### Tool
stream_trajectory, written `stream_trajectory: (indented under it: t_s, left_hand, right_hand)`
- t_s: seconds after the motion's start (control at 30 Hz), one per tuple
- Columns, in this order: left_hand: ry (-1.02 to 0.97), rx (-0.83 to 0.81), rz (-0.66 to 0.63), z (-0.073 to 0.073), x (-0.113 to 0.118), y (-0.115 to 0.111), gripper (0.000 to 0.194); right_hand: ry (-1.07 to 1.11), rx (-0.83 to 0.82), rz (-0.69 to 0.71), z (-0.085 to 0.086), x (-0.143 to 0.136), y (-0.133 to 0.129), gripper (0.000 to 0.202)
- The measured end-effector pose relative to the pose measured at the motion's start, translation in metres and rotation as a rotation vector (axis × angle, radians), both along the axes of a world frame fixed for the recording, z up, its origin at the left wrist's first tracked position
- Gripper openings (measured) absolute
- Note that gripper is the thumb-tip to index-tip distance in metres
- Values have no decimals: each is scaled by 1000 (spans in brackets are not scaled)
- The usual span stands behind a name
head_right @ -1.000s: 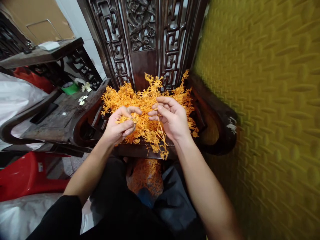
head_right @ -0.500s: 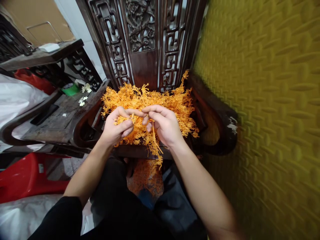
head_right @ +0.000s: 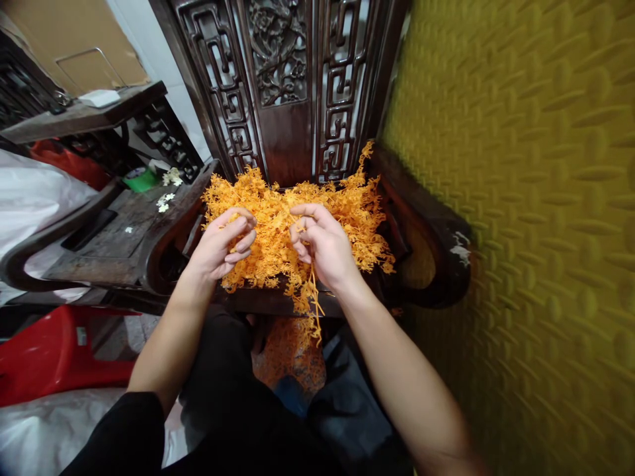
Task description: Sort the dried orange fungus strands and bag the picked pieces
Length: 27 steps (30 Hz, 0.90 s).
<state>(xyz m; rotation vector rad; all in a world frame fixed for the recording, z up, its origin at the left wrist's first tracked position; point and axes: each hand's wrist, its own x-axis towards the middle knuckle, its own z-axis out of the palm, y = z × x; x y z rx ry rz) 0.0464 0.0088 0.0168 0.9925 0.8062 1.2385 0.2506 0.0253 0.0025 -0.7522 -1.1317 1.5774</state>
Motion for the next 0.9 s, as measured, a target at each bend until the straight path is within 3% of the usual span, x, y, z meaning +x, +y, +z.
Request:
stream_trajectory:
  t_s: [0.1,0.23,0.37,0.57,0.77,0.83,0.9]
  left_hand:
    - [-64,-3,-28,6,0,0,49]
    - [-127,-49,-50,11,3,0,71]
    - [-2,-46,23,4,11,1,64]
    - [236,188,235,-7,13,1,36]
    - [293,272,115,-3,4,-2,76]
    - [372,287,86,-1,2,-4,71]
    - [446,304,54,0,0,-5,54]
  right_hand:
    - [-45,48,-78,0,-3,-1,17]
    - [-107,198,-177,-3,-6,-4,25]
    - [-183,261,-162,-3,-5,-7,28]
    - [-307,336,-172,-2,-4,-10,23]
    - [-319,369,-122,2,-3,-13,19]
    - [-349,410,-45,3,-1,-15,17]
    - [-389,447,38,3,-1,-17,16]
